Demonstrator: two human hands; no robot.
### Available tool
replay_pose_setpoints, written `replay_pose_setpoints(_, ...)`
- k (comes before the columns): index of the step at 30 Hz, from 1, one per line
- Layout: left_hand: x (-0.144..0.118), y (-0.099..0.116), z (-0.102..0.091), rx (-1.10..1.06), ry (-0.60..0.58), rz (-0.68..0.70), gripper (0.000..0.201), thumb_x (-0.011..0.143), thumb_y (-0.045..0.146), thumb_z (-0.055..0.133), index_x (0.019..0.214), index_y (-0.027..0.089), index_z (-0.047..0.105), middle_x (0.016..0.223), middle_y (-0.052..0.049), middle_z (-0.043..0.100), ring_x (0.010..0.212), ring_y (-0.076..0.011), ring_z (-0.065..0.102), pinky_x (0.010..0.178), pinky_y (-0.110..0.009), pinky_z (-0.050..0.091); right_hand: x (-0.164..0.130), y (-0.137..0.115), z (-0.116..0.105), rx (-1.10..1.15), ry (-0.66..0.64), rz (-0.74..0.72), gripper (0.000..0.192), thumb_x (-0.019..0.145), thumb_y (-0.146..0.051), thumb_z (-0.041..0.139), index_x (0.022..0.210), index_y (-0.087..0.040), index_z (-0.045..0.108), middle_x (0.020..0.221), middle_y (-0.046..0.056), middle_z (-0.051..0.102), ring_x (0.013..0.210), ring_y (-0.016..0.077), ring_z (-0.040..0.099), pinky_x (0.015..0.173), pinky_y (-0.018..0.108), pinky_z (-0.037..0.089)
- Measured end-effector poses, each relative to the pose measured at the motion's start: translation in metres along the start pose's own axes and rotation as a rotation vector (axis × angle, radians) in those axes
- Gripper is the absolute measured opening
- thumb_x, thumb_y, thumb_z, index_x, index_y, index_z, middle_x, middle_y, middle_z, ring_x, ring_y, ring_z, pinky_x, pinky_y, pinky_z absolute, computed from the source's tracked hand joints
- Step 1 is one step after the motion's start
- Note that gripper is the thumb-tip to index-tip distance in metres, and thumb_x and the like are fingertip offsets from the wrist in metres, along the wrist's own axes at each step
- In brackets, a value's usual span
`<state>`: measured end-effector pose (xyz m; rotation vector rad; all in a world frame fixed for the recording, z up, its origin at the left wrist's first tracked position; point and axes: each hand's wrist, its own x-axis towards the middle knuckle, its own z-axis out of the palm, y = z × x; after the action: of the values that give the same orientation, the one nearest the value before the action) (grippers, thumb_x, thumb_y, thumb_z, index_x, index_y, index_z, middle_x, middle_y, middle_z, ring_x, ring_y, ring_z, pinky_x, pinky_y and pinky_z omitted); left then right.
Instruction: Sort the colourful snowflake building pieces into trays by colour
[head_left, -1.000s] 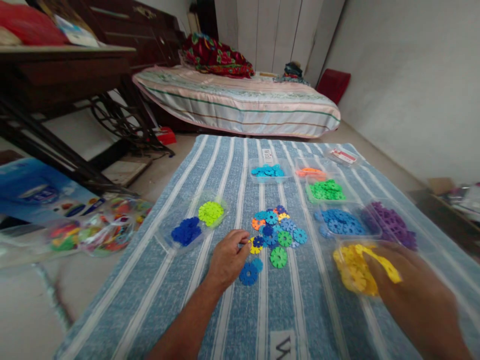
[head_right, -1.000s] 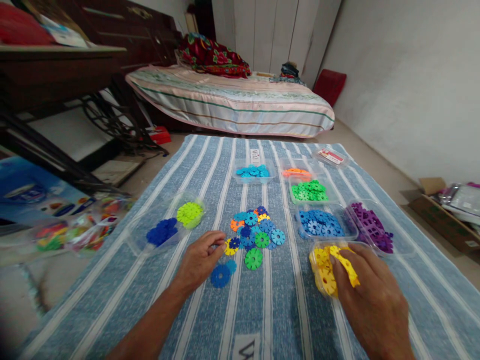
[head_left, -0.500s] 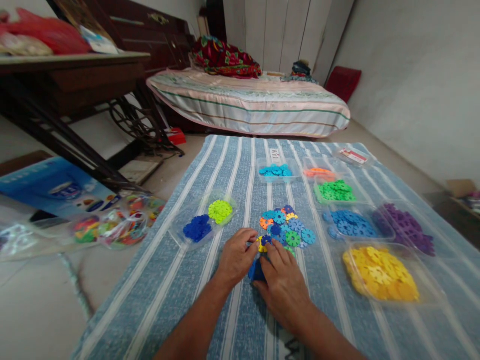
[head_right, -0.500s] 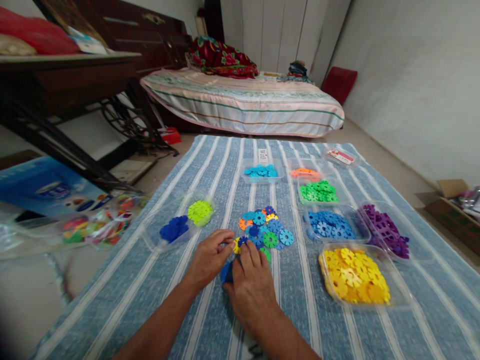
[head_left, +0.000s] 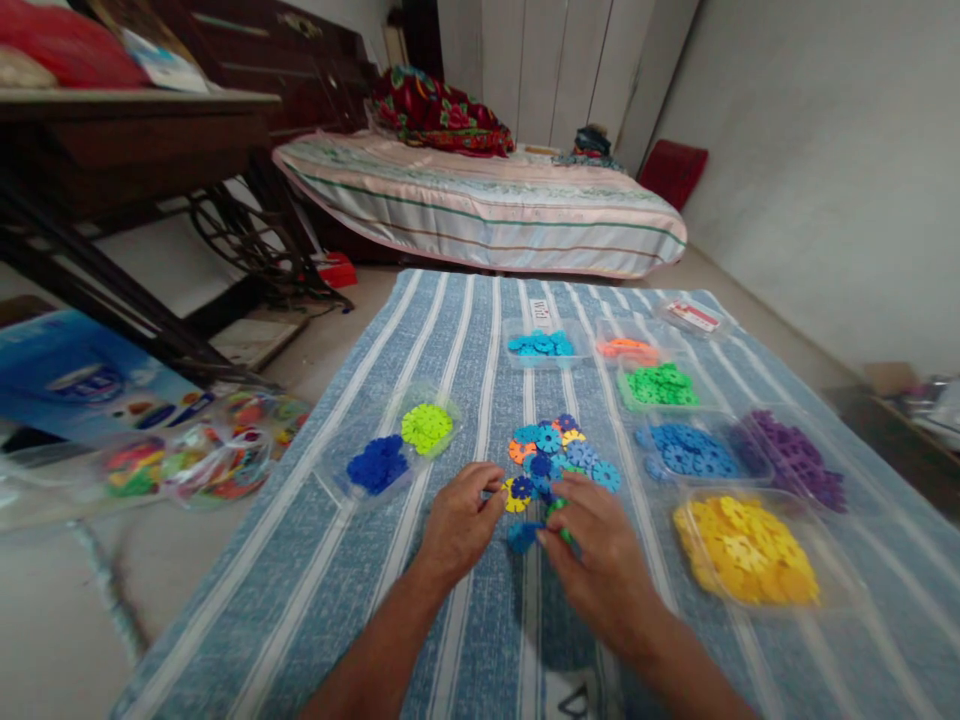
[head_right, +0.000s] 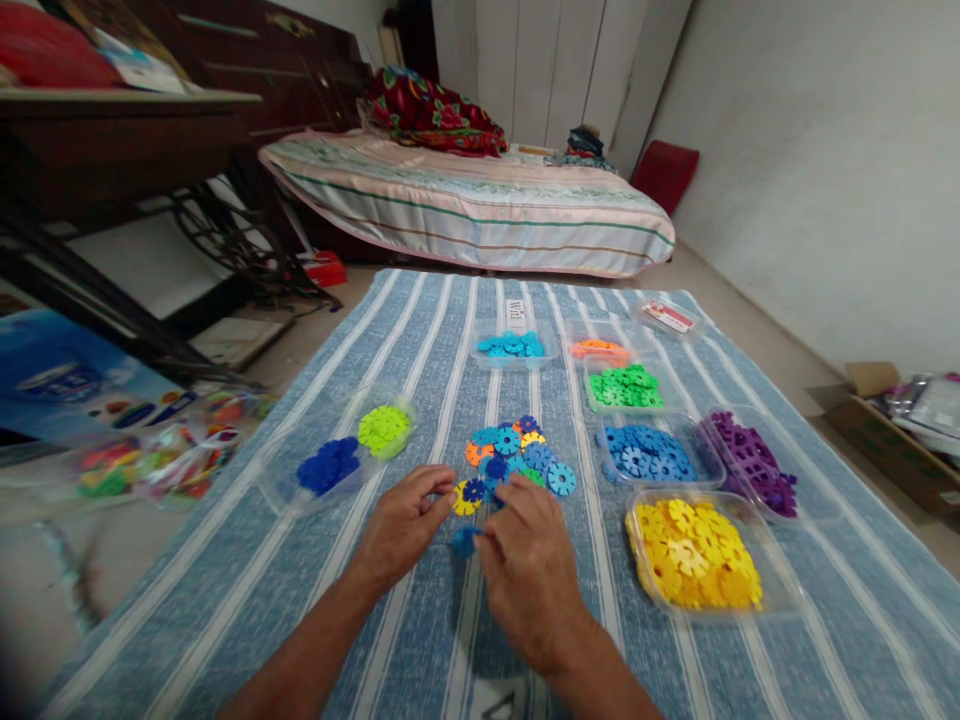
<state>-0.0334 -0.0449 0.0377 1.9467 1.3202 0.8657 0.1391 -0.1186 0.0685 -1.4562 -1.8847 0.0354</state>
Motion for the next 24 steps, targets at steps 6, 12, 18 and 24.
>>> replay_pose_setpoints(6,-0.002,0.003,0.001,0.000,0.043,0.036,0.017,0.082,0.021,0.049,0.091,0.019,0.063,0.096,-0.004,0.066,0.081,-0.0140,0.064,0.072,-0.025,0.052,0.018,0.062,-0.070,-0.452,0.331,0.137,0.013,0.084,-0.029,0.057,0.085,-0.017,0.062,0.097,0.012,0.065,0.103,0.0266,0.058,0.093,0.049,0.044)
replay_pose_setpoints(12,-0.007,0.011,0.004,0.109,0.082,0.137,0.016,0.084,0.024,0.049,0.091,0.020,0.063,0.095,-0.006,0.065,0.085,-0.0154,0.062,0.075,-0.027,0.051,-0.006,0.051,-0.041,-0.249,0.182,0.051,0.010,0.087,-0.024,0.052,0.090,-0.019,0.061,0.095,0.008,0.065,0.098,0.0218,0.060,0.089,0.043,0.049)
replay_pose_setpoints(18,-0.012,0.017,-0.001,0.255,-0.067,0.185,0.015,0.085,0.025,0.049,0.082,0.020,0.063,0.079,-0.003,0.062,0.075,-0.0140,0.060,0.067,-0.024,0.048,-0.023,0.023,0.005,-0.084,0.056,0.071,0.015,0.087,-0.017,0.049,0.092,-0.019,0.062,0.099,0.009,0.065,0.103,0.0230,0.058,0.090,0.045,0.050)
replay_pose_setpoints(24,-0.008,0.016,-0.002,0.194,-0.038,0.106,0.022,0.087,0.026,0.046,0.075,0.020,0.063,0.073,-0.001,0.061,0.068,-0.0121,0.059,0.064,-0.023,0.046,-0.017,-0.006,0.027,-0.110,-0.034,0.004,0.018,0.081,-0.020,0.058,0.098,-0.016,0.063,0.123,0.016,0.057,0.126,0.0317,0.042,0.098,0.053,0.041)
